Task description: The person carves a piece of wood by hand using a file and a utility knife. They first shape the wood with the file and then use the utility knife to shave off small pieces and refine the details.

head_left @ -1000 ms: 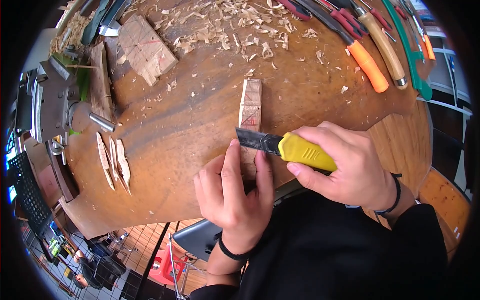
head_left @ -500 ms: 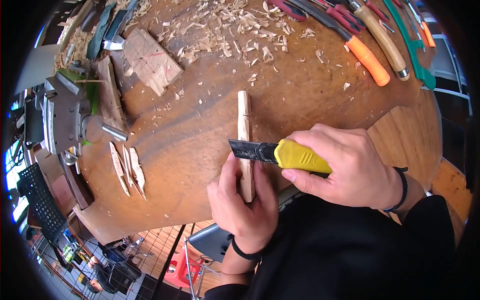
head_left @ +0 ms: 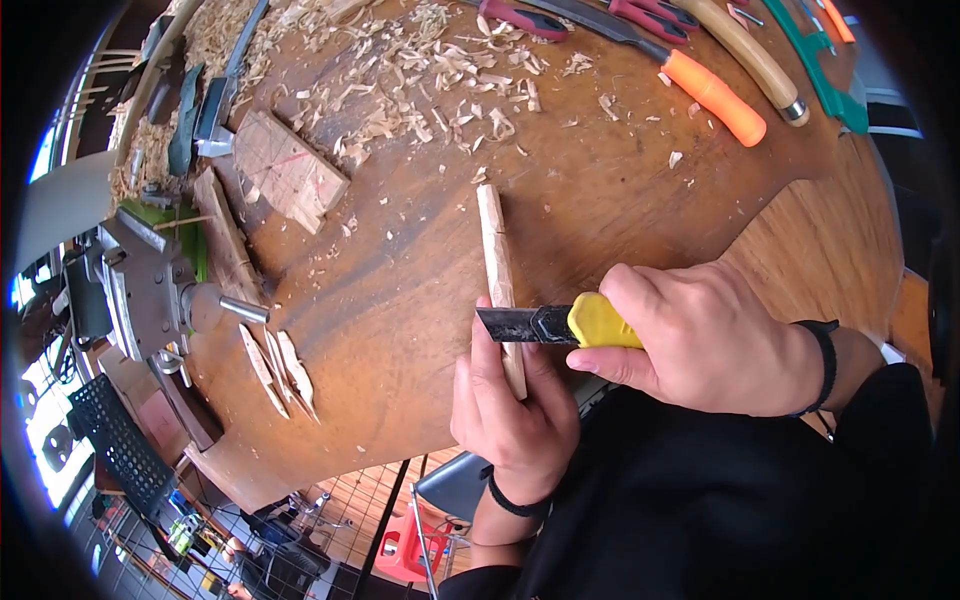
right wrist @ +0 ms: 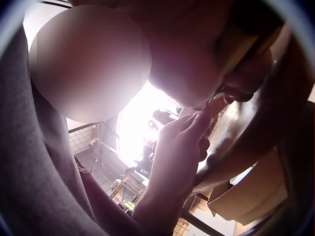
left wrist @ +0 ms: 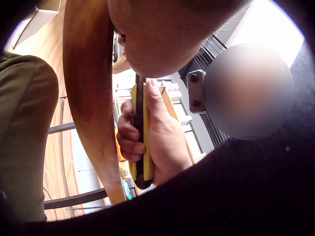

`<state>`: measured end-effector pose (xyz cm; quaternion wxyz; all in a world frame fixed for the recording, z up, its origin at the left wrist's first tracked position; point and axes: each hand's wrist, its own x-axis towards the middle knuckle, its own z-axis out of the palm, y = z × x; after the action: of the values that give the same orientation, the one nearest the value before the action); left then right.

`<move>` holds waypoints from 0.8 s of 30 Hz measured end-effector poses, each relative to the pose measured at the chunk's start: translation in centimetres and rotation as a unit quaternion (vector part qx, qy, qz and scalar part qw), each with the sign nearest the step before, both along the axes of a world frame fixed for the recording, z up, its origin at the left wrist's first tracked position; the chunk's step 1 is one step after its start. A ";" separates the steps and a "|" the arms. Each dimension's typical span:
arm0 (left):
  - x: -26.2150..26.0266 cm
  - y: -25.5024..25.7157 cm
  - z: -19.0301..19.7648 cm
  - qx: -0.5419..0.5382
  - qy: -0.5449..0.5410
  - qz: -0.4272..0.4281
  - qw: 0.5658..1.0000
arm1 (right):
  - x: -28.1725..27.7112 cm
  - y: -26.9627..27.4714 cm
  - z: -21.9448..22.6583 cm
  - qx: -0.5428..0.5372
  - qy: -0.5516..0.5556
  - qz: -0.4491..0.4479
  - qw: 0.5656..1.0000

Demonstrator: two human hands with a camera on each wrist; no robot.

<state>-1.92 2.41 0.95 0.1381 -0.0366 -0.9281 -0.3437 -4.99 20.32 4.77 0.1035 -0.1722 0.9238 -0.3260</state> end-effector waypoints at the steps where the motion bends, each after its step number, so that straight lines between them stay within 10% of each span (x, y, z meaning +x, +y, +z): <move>1: -0.1 -0.1 -0.2 -0.004 0.016 -0.025 1.000 | 0.1 -0.1 0.0 0.001 -0.002 -0.004 1.000; 24: 0.1 0.4 -0.5 -0.017 0.049 -0.040 0.998 | -1.8 0.6 1.6 0.081 -0.081 0.038 0.993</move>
<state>-1.78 2.81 0.46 0.1688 -0.0923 -0.9239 -0.3307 -6.75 20.88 6.35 0.2041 -0.1709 0.9284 -0.2593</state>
